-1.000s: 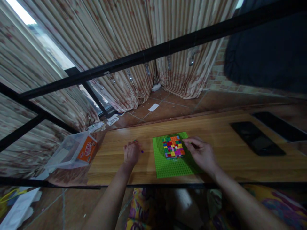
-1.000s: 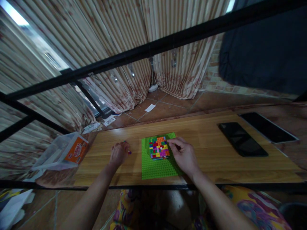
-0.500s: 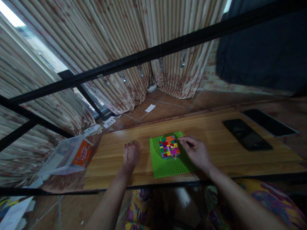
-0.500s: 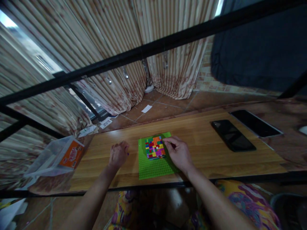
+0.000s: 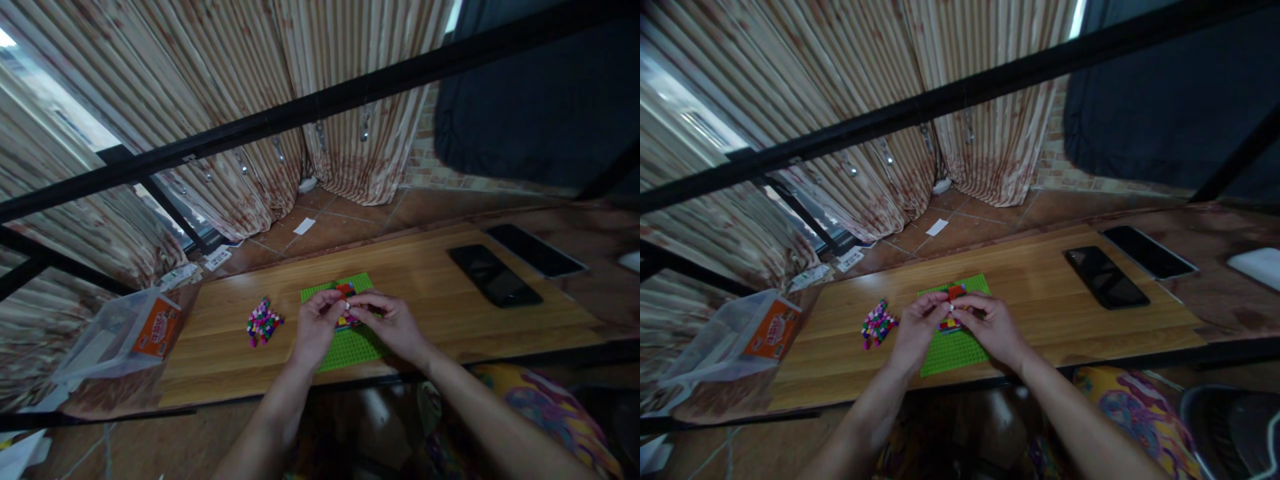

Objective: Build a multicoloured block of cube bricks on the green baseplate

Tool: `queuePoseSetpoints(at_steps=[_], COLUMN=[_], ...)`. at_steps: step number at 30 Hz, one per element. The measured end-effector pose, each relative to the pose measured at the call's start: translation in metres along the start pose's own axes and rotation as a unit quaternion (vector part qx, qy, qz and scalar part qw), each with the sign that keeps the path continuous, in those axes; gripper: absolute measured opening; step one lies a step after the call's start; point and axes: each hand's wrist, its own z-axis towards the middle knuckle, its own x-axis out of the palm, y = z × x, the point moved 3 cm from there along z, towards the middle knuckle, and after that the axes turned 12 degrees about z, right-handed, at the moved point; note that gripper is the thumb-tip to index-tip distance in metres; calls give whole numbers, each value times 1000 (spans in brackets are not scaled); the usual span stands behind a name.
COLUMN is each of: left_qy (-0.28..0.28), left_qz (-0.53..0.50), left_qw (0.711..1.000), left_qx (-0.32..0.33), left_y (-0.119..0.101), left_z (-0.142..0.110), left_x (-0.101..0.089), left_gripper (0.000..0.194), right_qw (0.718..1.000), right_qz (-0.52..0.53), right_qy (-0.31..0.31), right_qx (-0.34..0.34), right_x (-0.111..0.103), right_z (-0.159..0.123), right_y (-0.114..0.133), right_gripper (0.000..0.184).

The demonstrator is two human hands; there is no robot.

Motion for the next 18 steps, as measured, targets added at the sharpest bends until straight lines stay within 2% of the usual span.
queuePoseSetpoints(at_steps=[3, 7, 12, 15, 18], left_qy=[7, 13, 10, -8, -65], left_qz=[-22, -35, -34, 16, 142], left_qw=[1000, 999, 999, 1000, 987], left_qx=[-19, -26, -13, 12, 45], left_y=[-3, -4, 1, 5, 10], left_z=[0, 0, 2, 2, -2], left_x=[3, 5, 10, 6, -8], left_gripper=[28, 32, 30, 24, 19], right_qw=[999, 998, 1000, 996, 988], right_qz=[33, 49, -13, -83, -153], right_qy=[-29, -36, -17, -8, -16], right_qx=[24, 33, 13, -7, -26], right_x=[-1, -3, -9, -16, -26], right_z=[1, 2, 2, 4, 6], right_y=[-1, -5, -8, -10, -12], right_gripper=[20, 17, 17, 18, 18])
